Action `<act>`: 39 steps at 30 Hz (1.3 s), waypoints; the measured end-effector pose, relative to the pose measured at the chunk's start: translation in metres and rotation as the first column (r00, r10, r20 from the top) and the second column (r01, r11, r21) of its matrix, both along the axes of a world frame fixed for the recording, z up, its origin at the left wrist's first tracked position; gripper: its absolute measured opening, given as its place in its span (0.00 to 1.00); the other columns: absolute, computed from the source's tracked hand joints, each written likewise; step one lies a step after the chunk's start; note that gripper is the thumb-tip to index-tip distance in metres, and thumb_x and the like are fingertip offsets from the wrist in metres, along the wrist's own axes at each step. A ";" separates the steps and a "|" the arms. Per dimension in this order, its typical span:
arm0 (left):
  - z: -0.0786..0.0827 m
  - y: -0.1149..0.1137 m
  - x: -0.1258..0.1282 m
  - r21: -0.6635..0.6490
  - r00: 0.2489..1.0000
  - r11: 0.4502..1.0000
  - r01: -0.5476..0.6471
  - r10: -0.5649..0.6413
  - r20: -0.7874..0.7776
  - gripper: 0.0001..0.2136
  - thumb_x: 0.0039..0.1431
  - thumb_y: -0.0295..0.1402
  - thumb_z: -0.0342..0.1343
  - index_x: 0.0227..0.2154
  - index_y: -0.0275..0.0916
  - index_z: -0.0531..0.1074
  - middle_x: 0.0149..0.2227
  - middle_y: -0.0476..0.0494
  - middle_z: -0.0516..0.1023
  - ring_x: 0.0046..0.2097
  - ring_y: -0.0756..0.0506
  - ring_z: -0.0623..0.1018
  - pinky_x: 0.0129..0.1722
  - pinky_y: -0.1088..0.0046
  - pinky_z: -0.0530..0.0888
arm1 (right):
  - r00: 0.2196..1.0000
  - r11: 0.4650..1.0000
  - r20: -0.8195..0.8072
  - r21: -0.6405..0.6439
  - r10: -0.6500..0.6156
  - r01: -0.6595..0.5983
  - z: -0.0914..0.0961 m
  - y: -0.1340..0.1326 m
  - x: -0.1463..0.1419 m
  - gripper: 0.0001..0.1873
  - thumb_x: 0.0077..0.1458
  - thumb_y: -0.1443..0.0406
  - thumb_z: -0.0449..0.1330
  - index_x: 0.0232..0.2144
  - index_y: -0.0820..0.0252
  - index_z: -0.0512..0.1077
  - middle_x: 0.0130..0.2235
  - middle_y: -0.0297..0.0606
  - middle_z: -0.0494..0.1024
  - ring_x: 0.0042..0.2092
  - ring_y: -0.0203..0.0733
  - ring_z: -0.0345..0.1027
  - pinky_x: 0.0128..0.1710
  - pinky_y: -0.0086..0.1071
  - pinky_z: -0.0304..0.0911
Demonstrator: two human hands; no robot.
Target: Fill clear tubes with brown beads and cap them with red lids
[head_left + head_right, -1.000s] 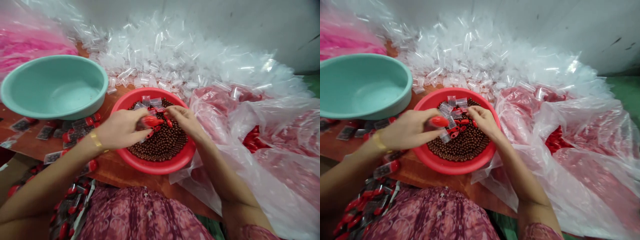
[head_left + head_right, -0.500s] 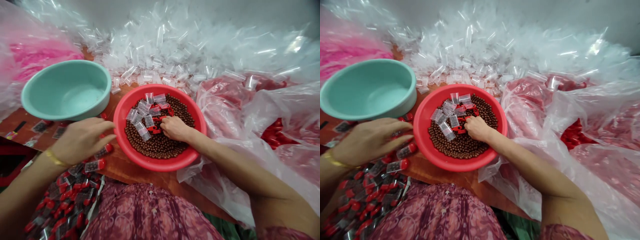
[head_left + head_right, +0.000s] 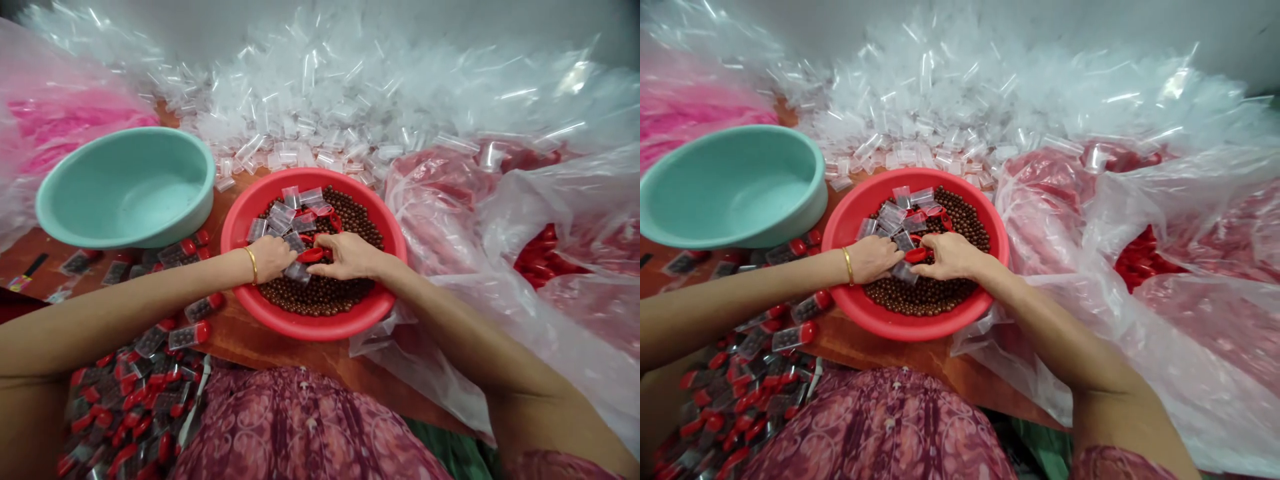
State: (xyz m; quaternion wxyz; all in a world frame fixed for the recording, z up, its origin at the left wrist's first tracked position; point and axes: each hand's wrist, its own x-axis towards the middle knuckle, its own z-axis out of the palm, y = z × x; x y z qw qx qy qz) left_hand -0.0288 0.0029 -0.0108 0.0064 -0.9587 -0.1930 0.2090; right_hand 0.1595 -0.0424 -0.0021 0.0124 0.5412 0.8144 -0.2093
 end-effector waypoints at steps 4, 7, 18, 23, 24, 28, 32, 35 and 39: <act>0.021 -0.002 0.003 -0.026 0.995 0.996 -0.084 0.085 0.053 0.16 0.59 0.36 0.52 0.45 0.29 0.66 0.40 0.31 0.77 0.43 0.38 0.77 0.37 0.68 0.69 | 0.983 0.998 -0.176 -0.050 -0.046 0.038 -0.009 0.005 0.004 0.26 0.47 0.49 0.61 0.40 0.64 0.74 0.32 0.39 0.78 0.31 0.40 0.68 0.30 0.29 0.54; 0.029 0.001 0.008 -0.125 0.981 0.978 -0.165 0.176 0.084 0.18 0.59 0.40 0.52 0.45 0.31 0.66 0.38 0.36 0.78 0.38 0.41 0.77 0.32 0.72 0.66 | 0.894 0.978 -0.427 -0.203 -0.135 0.050 -0.015 0.009 0.011 0.20 0.46 0.52 0.62 0.34 0.63 0.75 0.27 0.32 0.75 0.27 0.35 0.65 0.29 0.28 0.55; 0.048 0.023 -0.015 -0.429 0.958 0.863 -0.266 0.288 -0.014 0.13 0.58 0.40 0.49 0.27 0.36 0.71 0.24 0.50 0.74 0.26 0.51 0.70 0.26 0.79 0.61 | 0.691 0.907 -0.611 -0.114 -0.386 0.405 -0.018 0.037 0.046 0.22 0.41 0.51 0.64 0.30 0.64 0.73 0.28 0.38 0.76 0.30 0.39 0.67 0.32 0.33 0.61; 0.031 -0.005 0.003 -0.317 0.960 0.913 -0.258 0.205 -0.192 0.14 0.59 0.36 0.46 0.32 0.36 0.76 0.32 0.40 0.80 0.33 0.45 0.77 0.30 0.75 0.66 | 0.781 0.770 -0.435 0.257 -0.447 0.584 -0.027 0.051 0.044 0.20 0.54 0.55 0.55 0.44 0.64 0.69 0.39 0.45 0.76 0.38 0.47 0.68 0.39 0.38 0.62; 0.024 -0.011 0.012 -0.285 0.955 0.920 -0.268 0.216 -0.201 0.15 0.59 0.36 0.46 0.34 0.35 0.77 0.34 0.37 0.80 0.35 0.43 0.78 0.32 0.74 0.68 | 0.791 0.767 -0.392 0.261 -0.470 0.586 -0.028 0.050 0.043 0.18 0.56 0.57 0.53 0.42 0.63 0.70 0.37 0.45 0.76 0.37 0.46 0.67 0.38 0.38 0.61; -0.005 -0.019 0.053 -0.320 0.918 0.861 -0.396 0.362 -0.162 0.15 0.55 0.34 0.51 0.38 0.29 0.78 0.39 0.29 0.80 0.44 0.38 0.79 0.42 0.70 0.72 | 0.785 0.772 -0.348 0.214 -0.513 0.599 -0.028 0.043 0.044 0.16 0.58 0.57 0.49 0.31 0.62 0.71 0.28 0.40 0.73 0.31 0.42 0.64 0.35 0.36 0.59; -0.020 -0.010 0.085 -0.413 0.866 0.770 -0.487 0.486 -0.116 0.14 0.53 0.32 0.54 0.38 0.27 0.77 0.40 0.28 0.79 0.46 0.38 0.78 0.44 0.71 0.73 | 0.818 0.775 -0.452 0.347 -0.355 0.528 -0.026 0.040 0.045 0.14 0.54 0.57 0.54 0.27 0.61 0.73 0.33 0.41 0.71 0.37 0.42 0.63 0.39 0.35 0.58; -0.027 -0.004 0.096 -0.485 0.835 0.713 -0.506 0.547 -0.067 0.16 0.59 0.35 0.49 0.42 0.29 0.73 0.36 0.33 0.80 0.38 0.41 0.80 0.36 0.72 0.75 | 0.785 0.782 -0.520 0.309 -0.338 0.541 -0.023 0.037 0.043 0.15 0.54 0.55 0.55 0.29 0.60 0.74 0.31 0.38 0.70 0.35 0.41 0.62 0.38 0.33 0.57; -0.034 0.000 0.087 -0.761 0.685 0.410 -0.503 0.726 -0.062 0.14 0.57 0.34 0.52 0.45 0.34 0.68 0.22 0.49 0.74 0.22 0.49 0.75 0.22 0.77 0.70 | 0.627 0.807 -0.699 0.122 -0.344 0.578 -0.017 0.033 0.042 0.21 0.54 0.49 0.52 0.24 0.60 0.68 0.25 0.33 0.64 0.30 0.36 0.58 0.32 0.30 0.54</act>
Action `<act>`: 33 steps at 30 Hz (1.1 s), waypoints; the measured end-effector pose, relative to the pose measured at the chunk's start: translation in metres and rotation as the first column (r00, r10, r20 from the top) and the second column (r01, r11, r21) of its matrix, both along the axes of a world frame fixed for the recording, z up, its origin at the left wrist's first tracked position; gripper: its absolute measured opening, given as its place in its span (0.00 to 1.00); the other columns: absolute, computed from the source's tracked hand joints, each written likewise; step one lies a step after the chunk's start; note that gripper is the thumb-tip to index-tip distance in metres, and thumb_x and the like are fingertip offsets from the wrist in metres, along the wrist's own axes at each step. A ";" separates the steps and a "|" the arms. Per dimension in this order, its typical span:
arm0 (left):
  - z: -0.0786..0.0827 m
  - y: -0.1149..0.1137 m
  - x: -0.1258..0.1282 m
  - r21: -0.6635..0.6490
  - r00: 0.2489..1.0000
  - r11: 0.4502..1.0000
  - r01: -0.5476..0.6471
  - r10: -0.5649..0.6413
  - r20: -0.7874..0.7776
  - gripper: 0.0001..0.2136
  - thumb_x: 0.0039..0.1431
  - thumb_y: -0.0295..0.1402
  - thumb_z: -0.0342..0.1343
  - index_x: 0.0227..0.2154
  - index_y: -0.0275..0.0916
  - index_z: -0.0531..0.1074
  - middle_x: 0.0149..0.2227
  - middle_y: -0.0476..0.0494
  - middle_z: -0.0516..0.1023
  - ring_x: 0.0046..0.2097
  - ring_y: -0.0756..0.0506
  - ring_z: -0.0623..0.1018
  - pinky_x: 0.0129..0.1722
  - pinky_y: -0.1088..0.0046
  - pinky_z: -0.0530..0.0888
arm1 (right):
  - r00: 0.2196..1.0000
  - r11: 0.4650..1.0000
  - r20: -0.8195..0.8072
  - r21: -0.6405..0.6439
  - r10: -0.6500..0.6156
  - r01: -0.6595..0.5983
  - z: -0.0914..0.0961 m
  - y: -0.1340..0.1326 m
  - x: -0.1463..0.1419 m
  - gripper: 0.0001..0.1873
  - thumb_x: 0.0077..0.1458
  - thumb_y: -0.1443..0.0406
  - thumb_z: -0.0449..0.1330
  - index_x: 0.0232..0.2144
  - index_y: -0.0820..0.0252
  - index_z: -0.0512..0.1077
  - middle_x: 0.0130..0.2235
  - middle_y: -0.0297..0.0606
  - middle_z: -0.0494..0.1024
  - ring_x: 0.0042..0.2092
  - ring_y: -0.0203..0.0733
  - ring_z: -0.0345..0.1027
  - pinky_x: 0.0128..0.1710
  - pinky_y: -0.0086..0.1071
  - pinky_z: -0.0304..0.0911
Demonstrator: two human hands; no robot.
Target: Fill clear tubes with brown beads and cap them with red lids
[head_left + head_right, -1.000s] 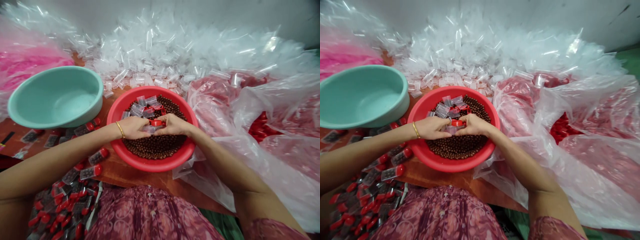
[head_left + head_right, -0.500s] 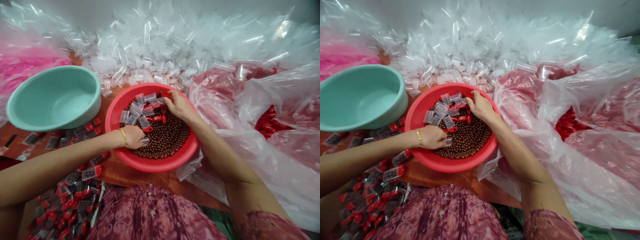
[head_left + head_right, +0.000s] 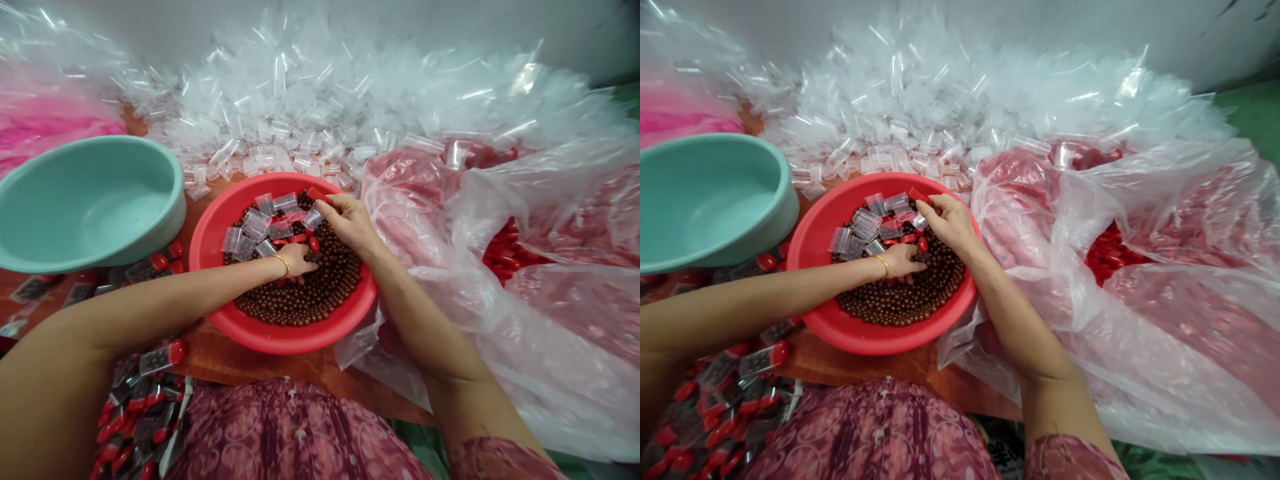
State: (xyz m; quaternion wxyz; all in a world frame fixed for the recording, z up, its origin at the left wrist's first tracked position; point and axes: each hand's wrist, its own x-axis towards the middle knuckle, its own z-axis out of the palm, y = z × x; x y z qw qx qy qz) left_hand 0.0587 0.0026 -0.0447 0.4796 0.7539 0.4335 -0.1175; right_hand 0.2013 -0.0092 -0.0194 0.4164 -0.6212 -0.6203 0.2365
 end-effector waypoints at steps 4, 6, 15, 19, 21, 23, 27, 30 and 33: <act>0.005 0.001 -0.020 -0.209 0.928 0.967 -0.148 0.209 0.309 0.08 0.50 0.27 0.58 0.35 0.35 0.69 0.23 0.53 0.71 0.26 0.53 0.73 0.24 0.82 0.68 | 0.959 0.998 -0.279 -0.016 -0.055 0.052 0.003 -0.001 0.001 0.27 0.47 0.40 0.55 0.24 0.58 0.64 0.23 0.30 0.60 0.25 0.32 0.52 0.25 0.29 0.51; 0.012 0.001 -0.030 -0.274 0.853 0.951 -0.147 0.262 0.452 0.10 0.48 0.25 0.59 0.35 0.34 0.69 0.29 0.51 0.75 0.31 0.55 0.74 0.31 0.81 0.70 | 0.926 0.997 -0.372 -0.058 -0.068 0.050 0.003 -0.002 0.001 0.27 0.43 0.39 0.57 0.26 0.56 0.63 0.22 0.28 0.59 0.22 0.31 0.50 0.22 0.29 0.50; 0.035 -0.006 -0.055 -0.478 0.639 0.878 -0.016 0.377 0.671 0.15 0.49 0.30 0.62 0.39 0.33 0.69 0.36 0.46 0.75 0.36 0.52 0.75 0.42 0.71 0.73 | 0.932 1.000 -0.361 -0.021 -0.017 0.010 0.006 -0.004 -0.001 0.26 0.41 0.41 0.59 0.26 0.56 0.64 0.24 0.29 0.63 0.26 0.33 0.55 0.26 0.29 0.54; 0.034 -0.005 -0.056 -0.451 0.633 0.892 -0.008 0.354 0.688 0.13 0.50 0.28 0.61 0.40 0.33 0.68 0.34 0.48 0.74 0.34 0.53 0.74 0.37 0.74 0.72 | 0.905 0.993 -0.424 -0.116 -0.033 -0.018 0.009 -0.007 -0.006 0.27 0.40 0.40 0.59 0.25 0.55 0.62 0.25 0.29 0.63 0.24 0.32 0.54 0.22 0.27 0.55; 0.034 -0.004 -0.057 -0.445 0.656 0.895 -0.005 0.339 0.674 0.12 0.52 0.28 0.59 0.40 0.34 0.68 0.33 0.48 0.74 0.32 0.53 0.74 0.34 0.76 0.71 | 0.857 0.982 -0.513 -0.180 -0.050 -0.051 0.012 -0.010 -0.010 0.27 0.39 0.40 0.60 0.25 0.55 0.61 0.25 0.29 0.63 0.23 0.31 0.54 0.21 0.27 0.56; 0.035 -0.002 -0.058 -0.427 0.673 0.904 -0.013 0.323 0.665 0.10 0.53 0.28 0.58 0.38 0.34 0.67 0.32 0.49 0.74 0.31 0.54 0.74 0.31 0.79 0.69 | 0.816 0.974 -0.574 -0.214 -0.068 -0.070 0.016 -0.015 -0.016 0.27 0.37 0.42 0.62 0.25 0.55 0.60 0.25 0.28 0.62 0.23 0.30 0.54 0.21 0.26 0.57; 0.039 -0.001 -0.060 -0.400 0.674 0.917 -0.014 0.304 0.674 0.09 0.53 0.28 0.58 0.37 0.34 0.66 0.32 0.50 0.73 0.31 0.55 0.74 0.30 0.80 0.67 | 0.806 0.967 -0.591 -0.227 -0.040 -0.118 0.023 -0.025 -0.024 0.27 0.34 0.45 0.66 0.25 0.56 0.60 0.25 0.29 0.64 0.24 0.31 0.57 0.22 0.26 0.59; 0.039 -0.002 -0.060 -0.390 0.653 0.921 -0.010 0.301 0.695 0.09 0.53 0.28 0.57 0.37 0.34 0.66 0.33 0.49 0.73 0.31 0.54 0.73 0.33 0.77 0.69 | 0.820 0.952 -0.572 -0.261 -0.019 -0.160 0.024 -0.033 -0.027 0.25 0.37 0.45 0.64 0.27 0.56 0.62 0.24 0.29 0.65 0.23 0.31 0.57 0.21 0.27 0.58; 0.039 -0.003 -0.059 -0.379 0.630 0.925 -0.039 0.317 0.709 0.07 0.54 0.26 0.55 0.37 0.34 0.65 0.31 0.51 0.71 0.30 0.55 0.72 0.33 0.76 0.70 | 0.861 0.960 -0.509 -0.244 -0.005 -0.139 0.021 -0.039 -0.028 0.23 0.41 0.47 0.63 0.29 0.56 0.64 0.21 0.26 0.65 0.21 0.30 0.56 0.21 0.26 0.56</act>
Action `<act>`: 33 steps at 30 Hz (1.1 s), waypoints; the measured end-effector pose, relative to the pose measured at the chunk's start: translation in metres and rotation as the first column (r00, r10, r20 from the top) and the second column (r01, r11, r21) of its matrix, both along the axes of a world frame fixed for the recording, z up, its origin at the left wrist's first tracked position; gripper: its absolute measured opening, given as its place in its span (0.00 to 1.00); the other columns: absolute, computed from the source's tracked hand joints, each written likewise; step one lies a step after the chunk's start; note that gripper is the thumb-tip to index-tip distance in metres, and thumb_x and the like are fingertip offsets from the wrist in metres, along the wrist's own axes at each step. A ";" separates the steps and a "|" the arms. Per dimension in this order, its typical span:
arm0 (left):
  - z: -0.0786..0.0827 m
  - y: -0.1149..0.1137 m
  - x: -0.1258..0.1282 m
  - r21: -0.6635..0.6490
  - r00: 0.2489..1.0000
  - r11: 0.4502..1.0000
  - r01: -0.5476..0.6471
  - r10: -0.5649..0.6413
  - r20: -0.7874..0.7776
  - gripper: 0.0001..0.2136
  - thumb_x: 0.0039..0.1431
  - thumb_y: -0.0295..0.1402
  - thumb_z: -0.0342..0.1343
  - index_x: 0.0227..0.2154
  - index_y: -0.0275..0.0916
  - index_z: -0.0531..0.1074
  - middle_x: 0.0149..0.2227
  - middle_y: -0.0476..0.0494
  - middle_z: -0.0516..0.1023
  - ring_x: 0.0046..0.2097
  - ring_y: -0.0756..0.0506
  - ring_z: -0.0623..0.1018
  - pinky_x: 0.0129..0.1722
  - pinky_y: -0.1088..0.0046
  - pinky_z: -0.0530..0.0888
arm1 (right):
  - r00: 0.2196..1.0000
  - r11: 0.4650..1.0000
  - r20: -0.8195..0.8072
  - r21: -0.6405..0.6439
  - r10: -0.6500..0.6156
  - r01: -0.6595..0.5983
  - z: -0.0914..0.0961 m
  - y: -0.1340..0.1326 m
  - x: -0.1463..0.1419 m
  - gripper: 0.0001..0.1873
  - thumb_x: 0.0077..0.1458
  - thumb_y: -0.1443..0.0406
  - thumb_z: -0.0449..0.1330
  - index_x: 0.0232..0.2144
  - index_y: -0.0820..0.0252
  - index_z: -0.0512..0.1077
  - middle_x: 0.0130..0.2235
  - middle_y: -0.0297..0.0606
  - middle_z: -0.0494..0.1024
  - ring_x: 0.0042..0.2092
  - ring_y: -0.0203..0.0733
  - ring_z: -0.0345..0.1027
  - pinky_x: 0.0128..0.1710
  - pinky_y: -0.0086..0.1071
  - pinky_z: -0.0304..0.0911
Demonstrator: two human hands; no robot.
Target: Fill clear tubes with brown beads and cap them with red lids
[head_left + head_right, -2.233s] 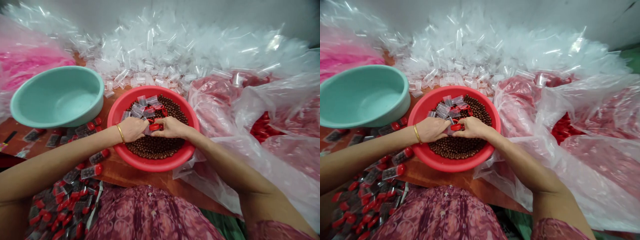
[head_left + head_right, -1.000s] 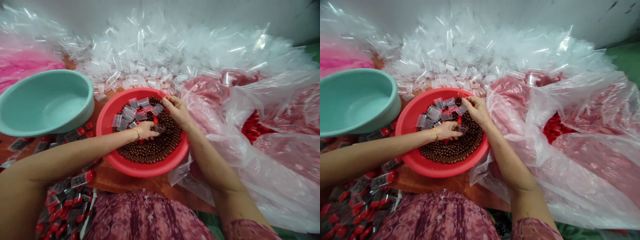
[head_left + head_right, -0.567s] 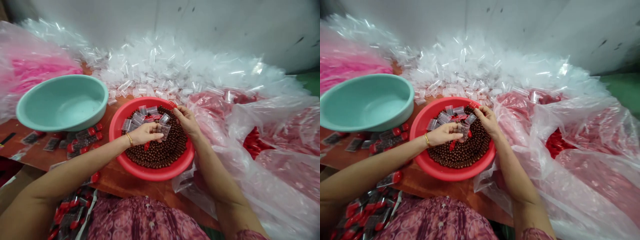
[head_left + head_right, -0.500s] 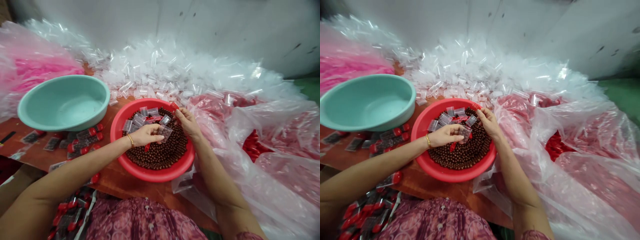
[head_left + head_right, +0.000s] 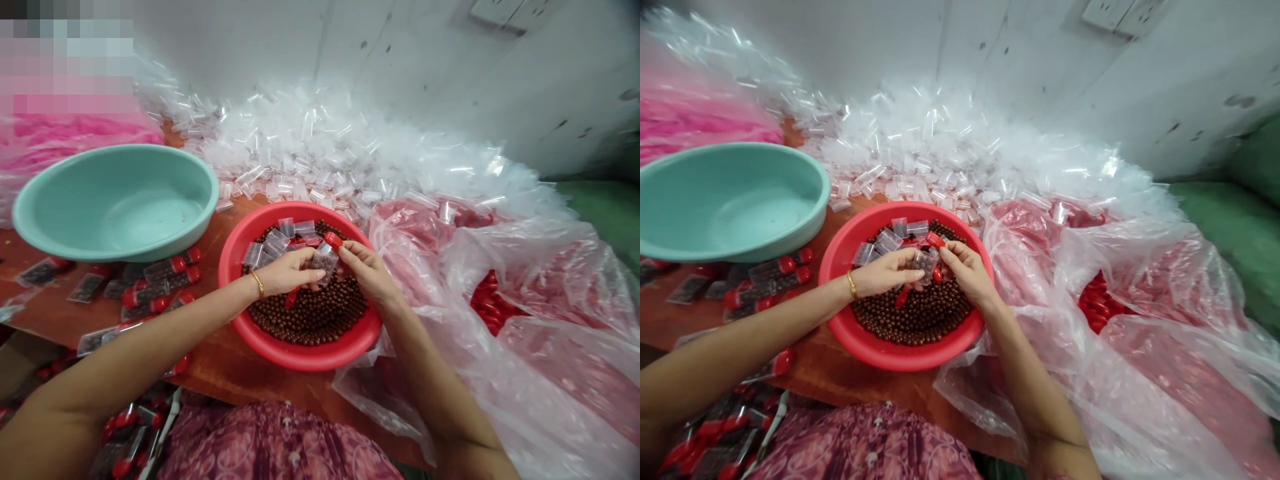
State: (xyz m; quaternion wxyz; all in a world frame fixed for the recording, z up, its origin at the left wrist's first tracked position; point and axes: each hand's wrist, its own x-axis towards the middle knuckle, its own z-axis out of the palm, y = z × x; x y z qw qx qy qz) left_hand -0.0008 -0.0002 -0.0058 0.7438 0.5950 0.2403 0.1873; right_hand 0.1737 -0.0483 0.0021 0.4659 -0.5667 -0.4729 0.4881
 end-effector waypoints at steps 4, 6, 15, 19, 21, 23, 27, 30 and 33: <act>0.003 -0.001 0.000 0.000 1.000 1.000 -0.024 0.024 0.004 0.06 0.54 0.25 0.53 0.36 0.34 0.65 0.30 0.52 0.69 0.28 0.55 0.71 0.31 0.78 0.70 | 0.992 0.997 0.123 0.076 -0.024 0.015 -0.001 -0.005 0.004 0.18 0.45 0.53 0.63 0.34 0.56 0.65 0.19 0.24 0.65 0.19 0.30 0.56 0.20 0.26 0.55; 0.005 -0.001 0.000 0.009 1.000 1.000 -0.026 0.026 -0.011 0.06 0.55 0.25 0.53 0.36 0.34 0.65 0.29 0.52 0.69 0.27 0.56 0.71 0.30 0.79 0.69 | 0.973 0.994 0.231 0.112 -0.018 -0.008 -0.001 -0.006 0.006 0.17 0.49 0.55 0.60 0.39 0.56 0.67 0.23 0.27 0.70 0.20 0.32 0.60 0.21 0.28 0.59; 0.010 -0.002 0.001 0.002 0.997 0.998 -0.057 0.057 -0.060 0.01 0.58 0.26 0.46 0.31 0.36 0.62 0.27 0.52 0.70 0.24 0.55 0.71 0.28 0.77 0.69 | 0.676 0.807 0.684 0.545 -0.274 -0.225 -0.006 -0.013 0.000 0.18 0.58 0.68 0.52 0.49 0.53 0.72 0.49 0.38 0.78 0.50 0.42 0.72 0.53 0.39 0.68; 0.006 -0.003 0.000 0.070 0.993 0.994 -0.089 0.094 -0.071 0.04 0.58 0.28 0.45 0.31 0.36 0.63 0.24 0.53 0.67 0.23 0.54 0.69 0.27 0.76 0.68 | 0.642 0.711 0.694 0.627 -0.326 -0.317 -0.008 -0.014 -0.001 0.21 0.59 0.72 0.50 0.52 0.53 0.70 0.51 0.39 0.76 0.51 0.40 0.72 0.53 0.37 0.69; 0.003 -0.004 0.000 0.196 0.984 0.972 -0.126 0.147 -0.097 0.04 0.56 0.31 0.49 0.33 0.36 0.64 0.25 0.53 0.68 0.24 0.53 0.68 0.27 0.76 0.68 | 0.630 0.681 0.702 0.641 -0.332 -0.354 -0.010 -0.017 -0.002 0.23 0.58 0.73 0.49 0.53 0.53 0.69 0.52 0.39 0.75 0.52 0.40 0.71 0.53 0.36 0.68; 0.002 -0.006 0.001 0.364 0.961 0.915 -0.172 0.237 -0.140 0.10 0.50 0.33 0.56 0.35 0.36 0.66 0.28 0.51 0.70 0.29 0.51 0.70 0.32 0.74 0.69 | 0.608 0.691 0.721 0.625 -0.333 -0.363 -0.010 -0.022 -0.006 0.24 0.58 0.74 0.49 0.55 0.53 0.68 0.52 0.38 0.75 0.51 0.41 0.72 0.53 0.36 0.69; 0.004 -0.009 0.002 0.547 0.914 0.818 -0.177 0.344 -0.218 0.12 0.45 0.31 0.58 0.35 0.35 0.68 0.30 0.50 0.72 0.33 0.48 0.71 0.36 0.71 0.69 | 0.606 0.765 0.717 0.588 -0.345 -0.261 -0.007 -0.032 -0.018 0.25 0.58 0.71 0.51 0.57 0.53 0.65 0.49 0.37 0.78 0.46 0.42 0.75 0.48 0.33 0.72; 0.007 -0.008 0.002 0.598 0.925 0.785 -0.159 0.330 -0.188 0.11 0.46 0.30 0.55 0.35 0.35 0.68 0.29 0.51 0.71 0.32 0.49 0.71 0.33 0.73 0.67 | 0.624 0.774 0.686 0.602 -0.373 -0.199 -0.001 -0.036 -0.024 0.25 0.58 0.71 0.52 0.57 0.53 0.66 0.47 0.37 0.79 0.44 0.42 0.76 0.45 0.32 0.73; 0.009 -0.006 0.000 0.663 0.929 0.733 -0.148 0.333 -0.161 0.11 0.46 0.30 0.55 0.35 0.36 0.67 0.29 0.51 0.71 0.31 0.49 0.70 0.31 0.75 0.66 | 0.662 0.763 0.666 0.608 -0.343 -0.217 0.000 -0.037 -0.024 0.26 0.57 0.72 0.53 0.57 0.52 0.66 0.49 0.36 0.78 0.44 0.40 0.76 0.45 0.31 0.74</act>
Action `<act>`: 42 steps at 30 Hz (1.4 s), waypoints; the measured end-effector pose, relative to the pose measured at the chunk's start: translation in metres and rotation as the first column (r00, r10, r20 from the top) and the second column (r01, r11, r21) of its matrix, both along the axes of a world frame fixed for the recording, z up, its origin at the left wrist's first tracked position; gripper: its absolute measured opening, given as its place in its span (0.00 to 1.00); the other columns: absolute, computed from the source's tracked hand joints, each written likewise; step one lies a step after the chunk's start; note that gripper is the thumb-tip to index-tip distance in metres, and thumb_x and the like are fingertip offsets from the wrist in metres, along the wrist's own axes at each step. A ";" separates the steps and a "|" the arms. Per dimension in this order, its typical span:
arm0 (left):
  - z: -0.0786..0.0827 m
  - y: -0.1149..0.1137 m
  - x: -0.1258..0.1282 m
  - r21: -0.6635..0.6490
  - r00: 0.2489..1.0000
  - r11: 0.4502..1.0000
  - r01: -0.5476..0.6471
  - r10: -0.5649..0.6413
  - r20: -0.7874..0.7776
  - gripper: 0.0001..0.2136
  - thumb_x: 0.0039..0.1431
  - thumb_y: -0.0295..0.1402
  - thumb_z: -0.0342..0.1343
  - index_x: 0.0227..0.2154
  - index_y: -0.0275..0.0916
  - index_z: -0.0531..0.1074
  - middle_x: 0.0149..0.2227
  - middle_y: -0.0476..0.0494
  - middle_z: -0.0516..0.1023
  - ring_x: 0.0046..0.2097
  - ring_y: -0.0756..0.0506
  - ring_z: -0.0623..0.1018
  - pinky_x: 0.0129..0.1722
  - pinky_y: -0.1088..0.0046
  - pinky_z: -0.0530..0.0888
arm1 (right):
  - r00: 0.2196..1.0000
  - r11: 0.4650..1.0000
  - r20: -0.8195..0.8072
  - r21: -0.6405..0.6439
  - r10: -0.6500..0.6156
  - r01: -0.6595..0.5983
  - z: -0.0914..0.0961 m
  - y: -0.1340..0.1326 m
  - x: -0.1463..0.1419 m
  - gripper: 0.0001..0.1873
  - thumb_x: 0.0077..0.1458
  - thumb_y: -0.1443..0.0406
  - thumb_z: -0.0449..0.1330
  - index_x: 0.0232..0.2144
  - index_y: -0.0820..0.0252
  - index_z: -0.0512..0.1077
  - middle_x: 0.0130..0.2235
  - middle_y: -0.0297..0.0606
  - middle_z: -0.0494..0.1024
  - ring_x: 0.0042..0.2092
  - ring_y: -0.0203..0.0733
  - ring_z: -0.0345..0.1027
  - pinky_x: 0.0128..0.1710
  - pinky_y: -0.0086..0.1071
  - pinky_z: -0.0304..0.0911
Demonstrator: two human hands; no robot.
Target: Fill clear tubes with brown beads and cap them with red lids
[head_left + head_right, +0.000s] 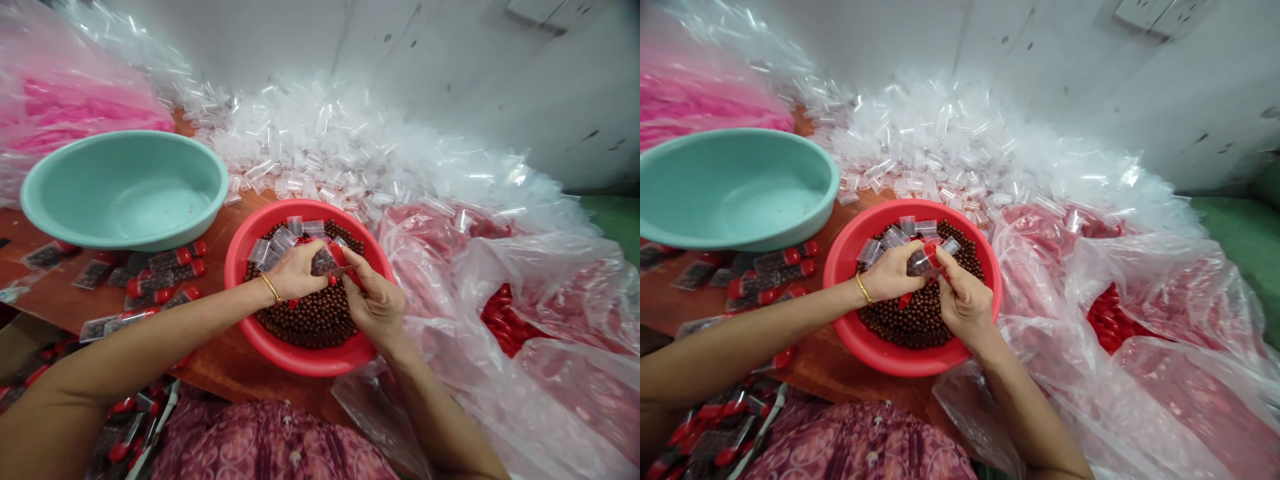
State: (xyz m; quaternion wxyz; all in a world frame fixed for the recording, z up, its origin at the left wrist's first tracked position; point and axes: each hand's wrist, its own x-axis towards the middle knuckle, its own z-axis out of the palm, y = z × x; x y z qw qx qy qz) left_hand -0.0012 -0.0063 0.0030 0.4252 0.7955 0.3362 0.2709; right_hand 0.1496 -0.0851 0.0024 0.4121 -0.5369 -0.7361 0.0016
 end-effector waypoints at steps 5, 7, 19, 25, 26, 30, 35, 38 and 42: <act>-0.001 0.001 -0.003 0.113 0.991 0.993 0.037 -0.021 -0.136 0.09 0.45 0.29 0.55 0.32 0.37 0.67 0.25 0.52 0.70 0.27 0.49 0.69 0.27 0.75 0.62 | 0.984 0.988 -0.110 0.078 0.142 -0.134 -0.012 -0.005 0.002 0.31 0.55 0.77 0.54 0.58 0.50 0.64 0.54 0.36 0.73 0.50 0.41 0.73 0.50 0.35 0.72; -0.002 0.001 -0.002 0.147 0.983 0.988 0.052 -0.025 -0.184 0.07 0.45 0.29 0.55 0.31 0.37 0.67 0.24 0.51 0.71 0.27 0.49 0.70 0.27 0.75 0.62 | 0.982 0.982 -0.100 0.114 0.160 -0.148 -0.016 -0.008 0.001 0.32 0.54 0.79 0.54 0.58 0.49 0.64 0.55 0.37 0.73 0.52 0.42 0.71 0.50 0.35 0.71; -0.001 -0.005 -0.003 0.260 0.931 0.957 0.127 -0.024 -0.365 0.08 0.48 0.31 0.53 0.33 0.38 0.70 0.27 0.46 0.77 0.32 0.44 0.77 0.29 0.73 0.66 | 0.985 0.971 0.078 0.173 0.151 -0.163 -0.021 -0.017 0.000 0.37 0.52 0.82 0.52 0.61 0.52 0.59 0.56 0.42 0.71 0.53 0.42 0.70 0.50 0.34 0.71; -0.001 -0.007 0.002 0.313 0.912 0.941 0.129 0.011 -0.409 0.10 0.49 0.32 0.52 0.36 0.38 0.71 0.29 0.43 0.78 0.34 0.41 0.78 0.31 0.71 0.69 | 0.995 0.995 -0.069 0.072 0.075 -0.070 -0.021 -0.018 0.000 0.27 0.53 0.77 0.55 0.55 0.56 0.67 0.49 0.42 0.78 0.47 0.42 0.75 0.45 0.32 0.73; -0.001 -0.008 0.003 0.306 0.913 0.945 0.119 0.016 -0.407 0.11 0.49 0.32 0.52 0.36 0.38 0.71 0.29 0.43 0.78 0.34 0.41 0.78 0.31 0.71 0.70 | 0.990 0.999 -0.140 0.038 0.022 -0.017 -0.020 -0.017 0.000 0.24 0.53 0.75 0.56 0.52 0.56 0.69 0.45 0.40 0.80 0.43 0.41 0.76 0.42 0.31 0.74; 0.003 -0.009 0.003 0.270 0.914 0.961 0.058 0.058 -0.402 0.11 0.49 0.31 0.52 0.37 0.38 0.71 0.30 0.43 0.79 0.35 0.41 0.79 0.32 0.70 0.70 | 0.978 0.997 -0.193 0.004 -0.079 0.082 -0.014 -0.010 0.001 0.16 0.54 0.71 0.57 0.46 0.58 0.73 0.41 0.39 0.81 0.39 0.40 0.77 0.40 0.31 0.73; 0.003 -0.005 0.000 0.173 0.917 0.983 0.060 0.015 -0.399 0.11 0.45 0.31 0.53 0.34 0.39 0.72 0.29 0.45 0.79 0.33 0.42 0.78 0.31 0.72 0.69 | 1.000 0.997 0.020 -0.078 -0.016 0.017 -0.013 -0.009 0.004 0.20 0.55 0.69 0.57 0.52 0.57 0.70 0.40 0.40 0.81 0.37 0.39 0.76 0.40 0.32 0.72; 0.004 -0.003 0.000 0.109 0.928 0.990 0.087 -0.040 -0.369 0.11 0.44 0.31 0.53 0.33 0.39 0.72 0.27 0.46 0.78 0.30 0.44 0.76 0.28 0.73 0.67 | 0.985 0.964 -0.172 -0.261 0.011 -0.057 -0.014 -0.013 0.003 0.23 0.58 0.65 0.55 0.56 0.56 0.64 0.49 0.40 0.77 0.46 0.41 0.74 0.46 0.34 0.70; 0.004 -0.002 0.000 0.104 0.932 0.991 0.089 -0.046 -0.360 0.11 0.43 0.31 0.53 0.32 0.38 0.73 0.27 0.46 0.78 0.30 0.44 0.76 0.28 0.73 0.66 | 0.879 0.883 -0.473 -0.437 -0.064 -0.171 -0.012 -0.013 0.000 0.20 0.60 0.62 0.53 0.55 0.56 0.64 0.48 0.39 0.77 0.35 0.35 0.74 0.38 0.32 0.72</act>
